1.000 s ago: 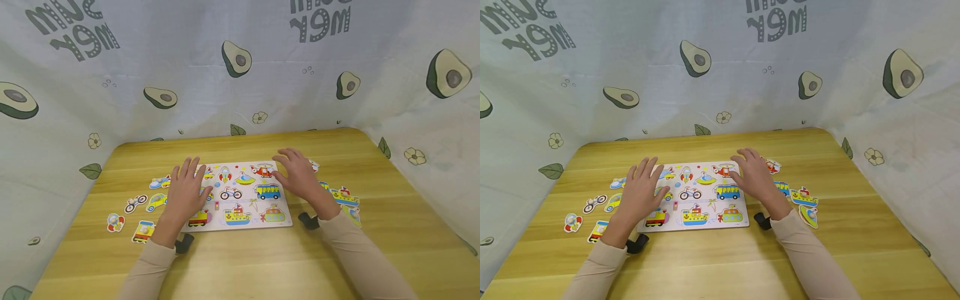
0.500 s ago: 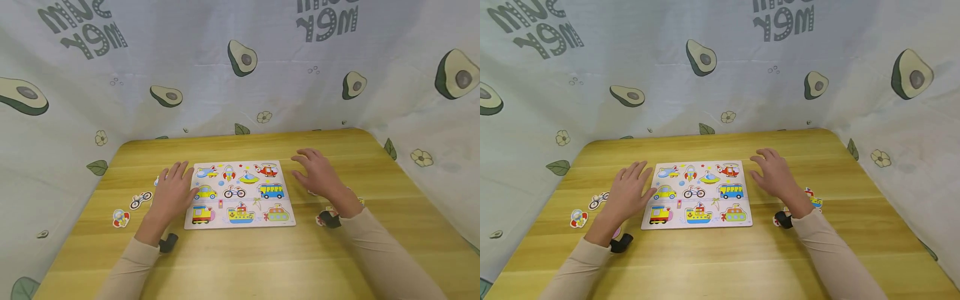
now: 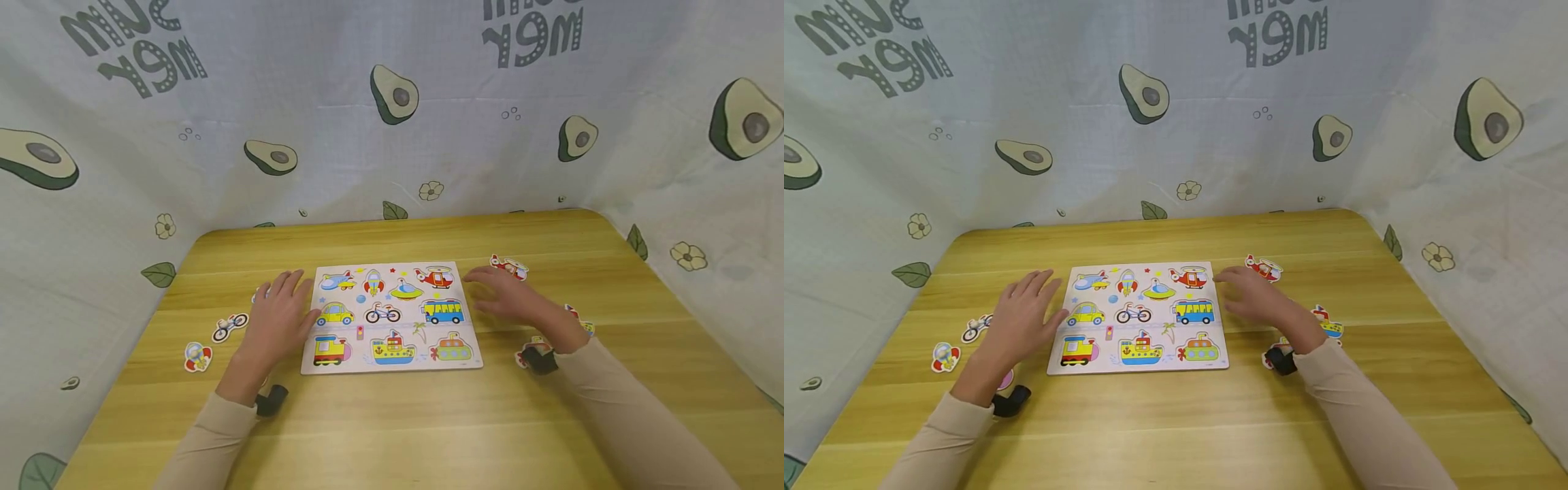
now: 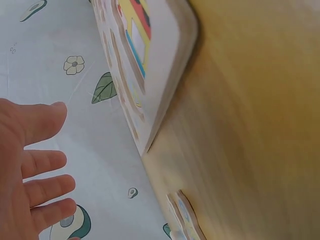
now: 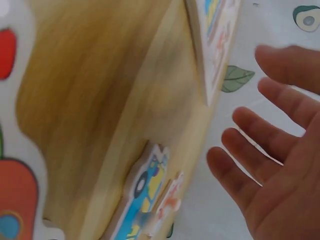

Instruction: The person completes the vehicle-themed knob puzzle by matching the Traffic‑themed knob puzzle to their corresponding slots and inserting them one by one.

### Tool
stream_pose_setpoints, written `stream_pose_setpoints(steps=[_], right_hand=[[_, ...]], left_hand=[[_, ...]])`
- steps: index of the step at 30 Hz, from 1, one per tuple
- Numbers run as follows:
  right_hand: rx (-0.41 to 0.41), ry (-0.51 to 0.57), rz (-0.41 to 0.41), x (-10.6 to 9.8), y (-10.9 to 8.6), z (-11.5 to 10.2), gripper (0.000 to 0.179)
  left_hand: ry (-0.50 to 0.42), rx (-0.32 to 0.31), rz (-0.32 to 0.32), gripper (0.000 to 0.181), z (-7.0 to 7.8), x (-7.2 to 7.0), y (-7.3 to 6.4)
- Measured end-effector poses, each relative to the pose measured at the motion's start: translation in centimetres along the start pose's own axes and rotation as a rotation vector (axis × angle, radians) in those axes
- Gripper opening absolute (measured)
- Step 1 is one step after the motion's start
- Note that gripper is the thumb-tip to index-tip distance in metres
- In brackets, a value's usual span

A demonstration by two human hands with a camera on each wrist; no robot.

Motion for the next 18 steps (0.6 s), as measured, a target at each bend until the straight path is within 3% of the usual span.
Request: stream_pose_setpoints(steps=[9, 18], right_hand=[[0.018, -0.013, -0.227, 1.5, -0.3, 0.2, 0.080], [0.023, -0.044, -0.276, 1.8, -0.1, -0.2, 0.083]], left_hand=[[-0.022, -0.033, 0.031, 0.056, -1.3, 0.0, -0.8], [-0.058, -0.034, 0.021, 0.052, -2.8, 0.4, -1.8]])
Point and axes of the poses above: each hand's wrist, its own y-axis towards the middle knuckle, its own x-axis out of the palm, z = x × y, the point moved 2 cm from there along y, towards the middle knuckle, and after that the axes turned 1 degree about y, right-handed, at the moved point
